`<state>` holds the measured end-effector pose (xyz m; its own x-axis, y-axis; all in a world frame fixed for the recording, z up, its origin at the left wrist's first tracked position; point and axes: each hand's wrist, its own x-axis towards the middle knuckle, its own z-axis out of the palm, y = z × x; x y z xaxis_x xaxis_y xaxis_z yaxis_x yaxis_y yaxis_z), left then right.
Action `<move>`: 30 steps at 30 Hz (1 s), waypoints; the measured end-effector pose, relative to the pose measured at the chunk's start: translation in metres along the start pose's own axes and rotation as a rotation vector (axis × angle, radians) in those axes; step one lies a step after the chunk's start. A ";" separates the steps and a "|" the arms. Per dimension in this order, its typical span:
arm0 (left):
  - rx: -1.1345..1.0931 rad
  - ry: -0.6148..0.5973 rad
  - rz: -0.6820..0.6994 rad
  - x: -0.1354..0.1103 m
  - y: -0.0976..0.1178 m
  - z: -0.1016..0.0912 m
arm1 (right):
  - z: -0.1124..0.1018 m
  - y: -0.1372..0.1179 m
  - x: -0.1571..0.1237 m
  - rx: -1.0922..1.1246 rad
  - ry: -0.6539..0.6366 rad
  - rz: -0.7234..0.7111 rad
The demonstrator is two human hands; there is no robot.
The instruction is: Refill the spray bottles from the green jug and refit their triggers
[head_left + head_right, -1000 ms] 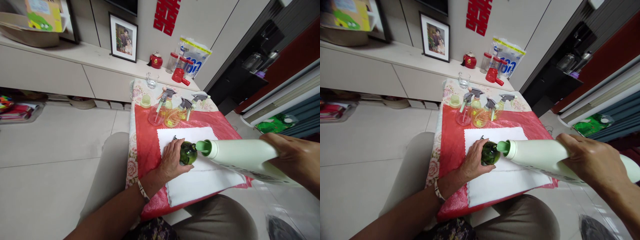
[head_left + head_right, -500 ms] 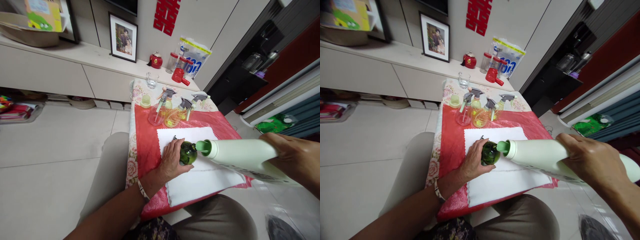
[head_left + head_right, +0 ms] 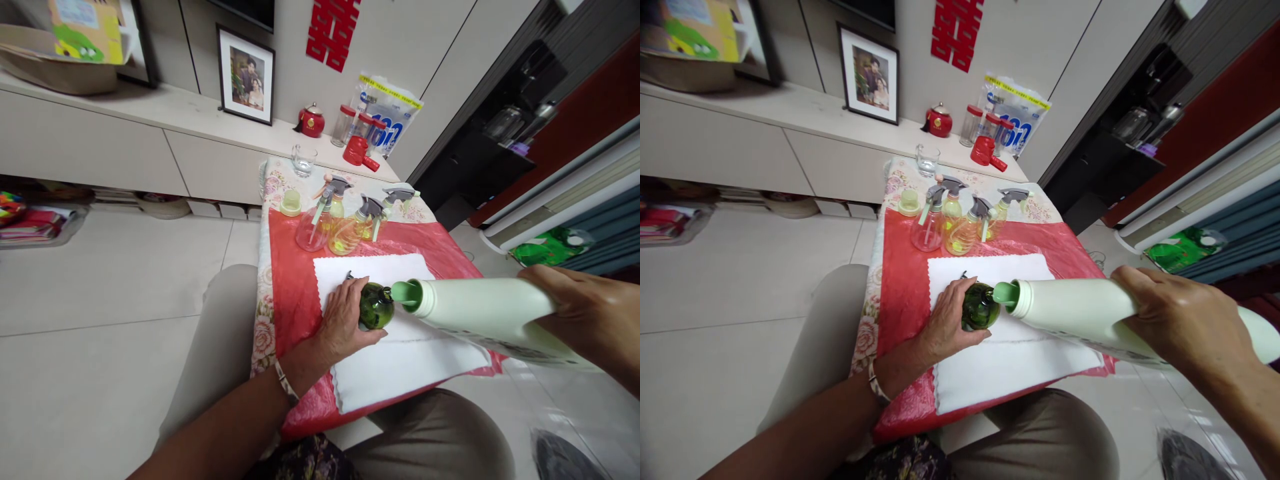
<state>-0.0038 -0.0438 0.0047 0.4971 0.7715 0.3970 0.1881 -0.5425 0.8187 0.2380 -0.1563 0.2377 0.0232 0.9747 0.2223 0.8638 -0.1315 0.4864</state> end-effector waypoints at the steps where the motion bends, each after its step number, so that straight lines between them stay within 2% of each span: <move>1: 0.003 0.004 0.001 0.000 0.000 0.000 | 0.000 0.000 0.000 -0.003 0.004 -0.001; 30: 0.009 -0.004 -0.006 0.000 0.000 0.000 | -0.003 -0.005 0.003 -0.009 -0.011 0.053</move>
<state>-0.0038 -0.0435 0.0053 0.4997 0.7733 0.3903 0.1987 -0.5409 0.8173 0.2325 -0.1535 0.2381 0.0741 0.9682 0.2388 0.8564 -0.1845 0.4822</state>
